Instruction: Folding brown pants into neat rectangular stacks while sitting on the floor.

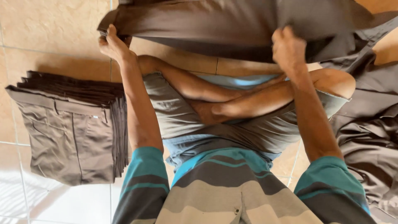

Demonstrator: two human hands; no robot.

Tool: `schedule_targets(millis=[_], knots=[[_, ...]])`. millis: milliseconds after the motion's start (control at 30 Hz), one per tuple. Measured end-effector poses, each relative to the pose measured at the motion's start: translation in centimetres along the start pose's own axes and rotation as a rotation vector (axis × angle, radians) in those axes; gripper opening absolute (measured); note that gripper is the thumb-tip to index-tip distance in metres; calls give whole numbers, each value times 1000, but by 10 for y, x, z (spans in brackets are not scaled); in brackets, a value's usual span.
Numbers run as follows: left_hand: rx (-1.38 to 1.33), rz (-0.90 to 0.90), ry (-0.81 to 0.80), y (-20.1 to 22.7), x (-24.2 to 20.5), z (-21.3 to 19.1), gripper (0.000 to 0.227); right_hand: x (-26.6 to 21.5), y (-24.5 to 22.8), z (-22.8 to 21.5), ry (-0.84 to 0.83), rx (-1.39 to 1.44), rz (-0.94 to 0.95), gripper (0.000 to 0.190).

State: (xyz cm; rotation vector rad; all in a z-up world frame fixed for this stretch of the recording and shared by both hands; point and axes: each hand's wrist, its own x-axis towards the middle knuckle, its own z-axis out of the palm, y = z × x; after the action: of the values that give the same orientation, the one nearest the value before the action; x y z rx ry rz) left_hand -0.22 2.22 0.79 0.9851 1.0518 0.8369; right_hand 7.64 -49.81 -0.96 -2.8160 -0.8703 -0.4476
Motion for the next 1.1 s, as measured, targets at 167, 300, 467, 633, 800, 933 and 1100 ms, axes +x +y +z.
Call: schedule_targets(millis=[167,300,467,633,800,933,1100], knots=[[-25,6,-49,-13,13,-7,32,-50,1,34,-668,-116,36,19],[-59,5,-9,-19,16,-9,28,-30,-41,14,-294,65,-80,31],[-40,39,-17,-17,14,-12,27,-15,-78,20,-275,146,-300,33],[-45,1,7,-21,20,-9,35,-9,-63,21,-109,9,-272,12],[-54,52,-35,-28,19,-11,36,35,-69,-52,481,-83,-132,8],[-153,68,-82,-27,25,-14,26,-35,-47,66,-171,-282,-216,9],[-118,77,-74,-24,21,-12,30,-24,-68,55,-210,-159,-333,9]])
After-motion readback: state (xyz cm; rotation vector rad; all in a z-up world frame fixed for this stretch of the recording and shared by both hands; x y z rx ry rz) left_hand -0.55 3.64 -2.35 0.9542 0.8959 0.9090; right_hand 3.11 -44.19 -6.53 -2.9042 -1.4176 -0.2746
